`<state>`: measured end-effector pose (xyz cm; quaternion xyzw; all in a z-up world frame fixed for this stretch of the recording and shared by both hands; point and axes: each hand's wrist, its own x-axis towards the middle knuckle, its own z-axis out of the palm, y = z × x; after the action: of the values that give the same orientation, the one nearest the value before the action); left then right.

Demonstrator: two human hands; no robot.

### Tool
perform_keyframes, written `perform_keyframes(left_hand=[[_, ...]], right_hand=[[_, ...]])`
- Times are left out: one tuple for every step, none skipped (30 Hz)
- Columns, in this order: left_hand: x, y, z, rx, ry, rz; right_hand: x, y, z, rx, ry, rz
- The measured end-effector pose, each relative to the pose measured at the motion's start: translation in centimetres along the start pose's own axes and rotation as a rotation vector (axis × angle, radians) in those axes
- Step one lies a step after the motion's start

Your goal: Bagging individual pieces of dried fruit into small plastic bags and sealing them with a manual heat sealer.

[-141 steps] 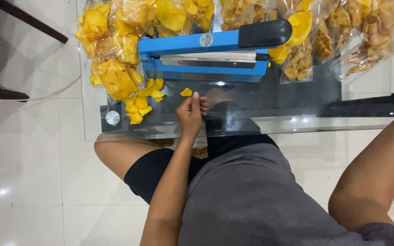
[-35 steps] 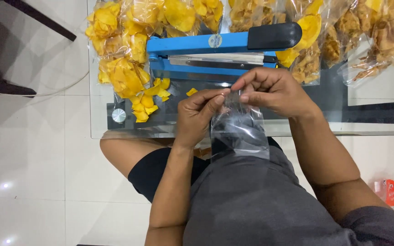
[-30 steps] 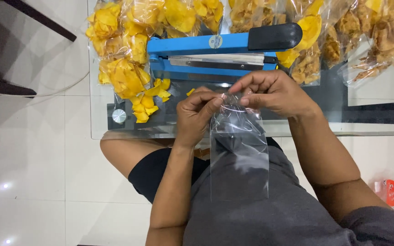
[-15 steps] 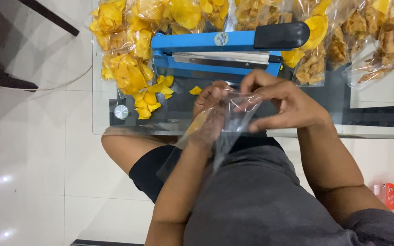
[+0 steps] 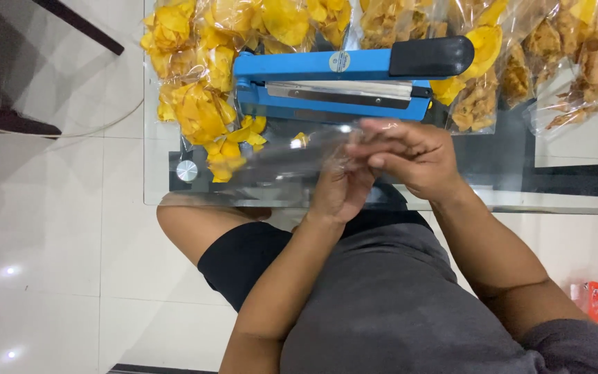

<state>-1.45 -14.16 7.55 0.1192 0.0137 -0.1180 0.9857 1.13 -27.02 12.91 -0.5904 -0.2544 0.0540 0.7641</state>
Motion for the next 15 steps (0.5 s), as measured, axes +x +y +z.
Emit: perform_keyframes(left_hand=[[0.0,0.0,-0.2,-0.007,0.077,-0.03],[-0.1,0.0,-0.5,-0.014,0.156,-0.056],[-0.2,0.3,-0.9,-0.012,0.155,-0.056],[-0.2,0.5,-1.2,-0.043,0.197,-0.001],[-0.3,0.7,-1.6,-0.075,0.24,0.054],[-0.4,1.1,-1.7,-0.075,0.239,0.054],[-0.5,1.4,-1.8,-0.126,0.266,0.129],[-0.8,1.7,-2.0,-0.178,0.296,0.206],[-0.9,2.5,-1.3,-0.179,0.299,0.207],[-0.9,3.2,-0.6,-0.132,0.312,0.258],[-0.9,3.9,0.1,-0.086,0.325,0.309],[-0.9,4.6,0.4,-0.086,0.326,0.311],[-1.0,5.2,0.7,-0.027,0.369,0.32],[-1.0,5.8,1.0,0.033,0.411,0.328],[-1.0,6.2,0.4,0.033,0.411,0.329]], right_hand=[[0.1,0.4,-0.4,-0.068,0.059,0.01],[0.2,0.9,-0.7,-0.134,0.116,0.021],[0.6,0.2,-0.5,-0.134,0.116,0.019],[0.9,-0.6,-0.3,-0.288,0.132,-0.034],[1.3,-1.3,-0.1,-0.442,0.148,-0.088],[1.4,-1.3,0.2,-0.442,0.148,-0.088],[1.4,-1.3,0.5,-0.49,0.107,-0.17],[1.3,-1.2,0.9,-0.534,0.065,-0.249],[1.3,-1.4,1.3,-0.532,0.063,-0.246],[1.5,-1.6,1.8,-0.591,-0.037,-0.278],[1.6,-1.9,2.2,-0.648,-0.138,-0.309],[1.2,-1.4,2.5,-0.647,-0.14,-0.309],[0.8,-0.9,2.7,-0.625,-0.216,-0.32],[0.4,-0.4,3.0,-0.603,-0.29,-0.33],[0.3,0.2,3.3,-0.602,-0.29,-0.331]])
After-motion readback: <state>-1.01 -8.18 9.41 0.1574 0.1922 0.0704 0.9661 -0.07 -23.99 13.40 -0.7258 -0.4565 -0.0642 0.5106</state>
